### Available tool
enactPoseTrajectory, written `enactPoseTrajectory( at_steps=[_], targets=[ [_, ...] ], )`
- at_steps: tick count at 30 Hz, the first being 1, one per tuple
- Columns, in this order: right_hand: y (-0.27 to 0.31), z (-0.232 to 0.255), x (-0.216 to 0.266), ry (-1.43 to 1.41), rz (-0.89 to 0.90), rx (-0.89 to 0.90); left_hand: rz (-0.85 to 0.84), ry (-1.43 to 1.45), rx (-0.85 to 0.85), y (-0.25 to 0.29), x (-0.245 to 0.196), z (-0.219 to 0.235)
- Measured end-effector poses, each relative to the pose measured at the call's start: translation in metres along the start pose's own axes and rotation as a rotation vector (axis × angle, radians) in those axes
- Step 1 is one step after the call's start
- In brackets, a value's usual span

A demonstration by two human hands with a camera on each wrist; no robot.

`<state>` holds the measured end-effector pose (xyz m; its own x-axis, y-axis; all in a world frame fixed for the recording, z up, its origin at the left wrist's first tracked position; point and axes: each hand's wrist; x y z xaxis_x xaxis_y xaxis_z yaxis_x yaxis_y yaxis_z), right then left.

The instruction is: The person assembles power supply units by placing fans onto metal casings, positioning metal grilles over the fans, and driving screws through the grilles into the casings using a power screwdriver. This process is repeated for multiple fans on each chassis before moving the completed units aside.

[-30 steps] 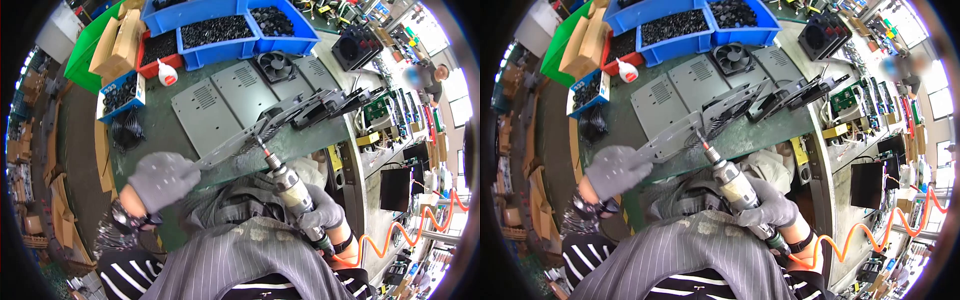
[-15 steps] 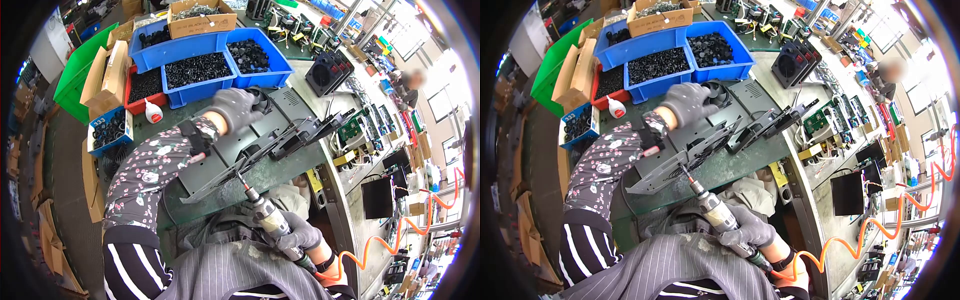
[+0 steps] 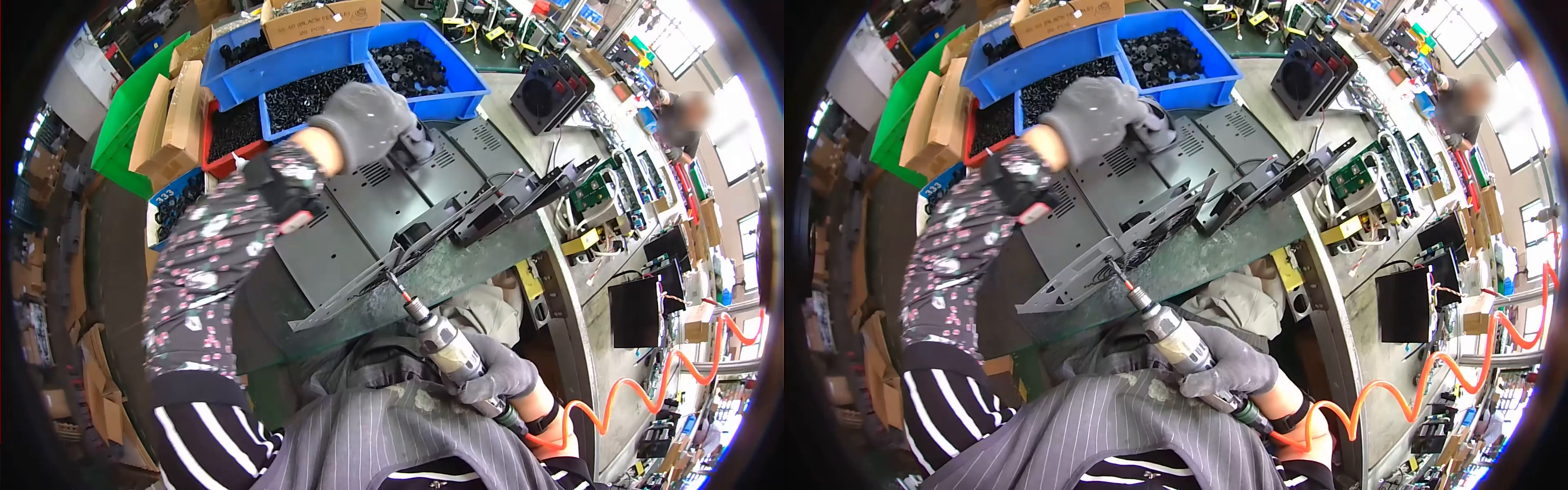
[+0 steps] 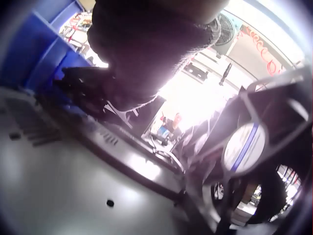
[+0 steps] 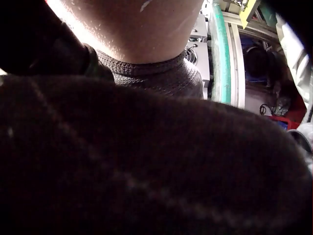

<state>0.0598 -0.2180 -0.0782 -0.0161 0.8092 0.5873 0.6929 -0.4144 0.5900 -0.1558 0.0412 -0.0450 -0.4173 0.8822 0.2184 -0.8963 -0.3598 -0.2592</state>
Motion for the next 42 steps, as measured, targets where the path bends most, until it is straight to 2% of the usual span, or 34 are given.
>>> enactPoseTrajectory(
  at_steps=[3,4,5,6,8,10,12,13,14,16,17,18,20,21,22,24,26,28,29,31,34,39,41,42],
  targets=[
    [0.000,0.000,0.003,0.023,0.013,0.012,-0.262,-0.165,0.138,0.034,0.001,0.031],
    [0.003,-0.002,0.006,-0.040,-0.041,0.028,-0.329,-0.217,0.197,0.045,-0.004,0.040],
    [0.002,-0.002,0.007,-0.025,-0.031,0.020,-0.352,-0.233,0.355,0.055,-0.008,0.044],
    [0.001,-0.001,0.007,-0.010,-0.024,0.013,-0.428,-0.211,0.400,0.067,-0.011,0.048],
    [0.000,-0.004,0.008,-0.027,-0.016,-0.026,-0.501,-0.169,0.435,0.082,-0.023,0.060],
    [0.000,-0.002,0.005,-0.082,-0.032,-0.010,-0.457,-0.038,0.468,0.089,-0.035,0.068],
    [0.000,-0.002,0.004,-0.091,-0.070,-0.020,-0.569,0.091,0.264,0.096,-0.060,0.072],
    [-0.001,-0.002,0.004,-0.081,-0.055,-0.028,-0.321,0.232,0.245,0.099,-0.074,0.072],
    [-0.001,-0.002,0.003,-0.071,-0.037,-0.038,-0.310,0.239,0.240,0.103,-0.076,0.067],
    [0.001,-0.001,0.003,-0.031,-0.055,-0.044,-0.228,0.308,0.010,0.111,-0.080,0.049],
    [0.001,-0.004,0.004,-0.042,-0.068,-0.078,-0.015,0.420,-0.349,0.117,-0.085,0.029],
    [0.002,-0.005,0.004,-0.054,-0.077,-0.112,-0.014,0.422,-0.358,0.120,-0.087,0.035],
    [0.004,-0.010,0.007,-0.071,-0.099,-0.126,0.538,0.740,-0.113,0.126,-0.093,0.057],
    [0.004,-0.011,0.009,-0.088,-0.117,-0.132,0.558,0.925,0.022,0.132,-0.089,0.062],
    [0.005,-0.010,0.009,-0.086,-0.124,-0.140,0.559,0.934,0.015,0.139,-0.090,0.059],
    [0.005,-0.009,0.008,-0.041,-0.121,-0.148,0.241,0.634,0.049,0.152,-0.100,0.054],
    [0.006,-0.005,0.006,-0.006,-0.137,-0.156,0.305,0.704,0.045,0.151,-0.101,0.057],
    [0.008,-0.005,0.007,0.031,-0.155,-0.163,0.431,1.079,0.160,0.146,-0.095,0.058],
    [0.008,-0.006,0.009,0.039,-0.162,-0.167,0.435,1.085,0.147,0.145,-0.094,0.052],
    [0.010,-0.008,0.011,0.057,-0.181,-0.176,0.790,1.531,-0.041,0.141,-0.094,0.041],
    [0.012,-0.008,0.009,0.069,-0.176,-0.187,0.845,1.682,-0.045,0.128,-0.097,0.049],
    [0.014,-0.019,0.012,0.039,-0.182,-0.248,0.751,1.761,-0.018,0.131,-0.102,0.040],
    [0.013,-0.019,0.012,0.025,-0.181,-0.247,0.634,1.777,-0.059,0.133,-0.099,0.034],
    [0.014,-0.016,0.011,0.029,-0.190,-0.231,0.636,1.777,-0.059,0.133,-0.096,0.033]
  ],
)
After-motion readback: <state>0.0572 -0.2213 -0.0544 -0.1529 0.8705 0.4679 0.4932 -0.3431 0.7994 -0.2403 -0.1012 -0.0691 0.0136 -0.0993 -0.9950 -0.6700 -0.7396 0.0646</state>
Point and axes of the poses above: each hand's wrist, its own y-axis away from the middle knuckle, its own z-axis out of the back of the hand, x = y × z, and after that the axes turned 14 degrees about -z, right-handed
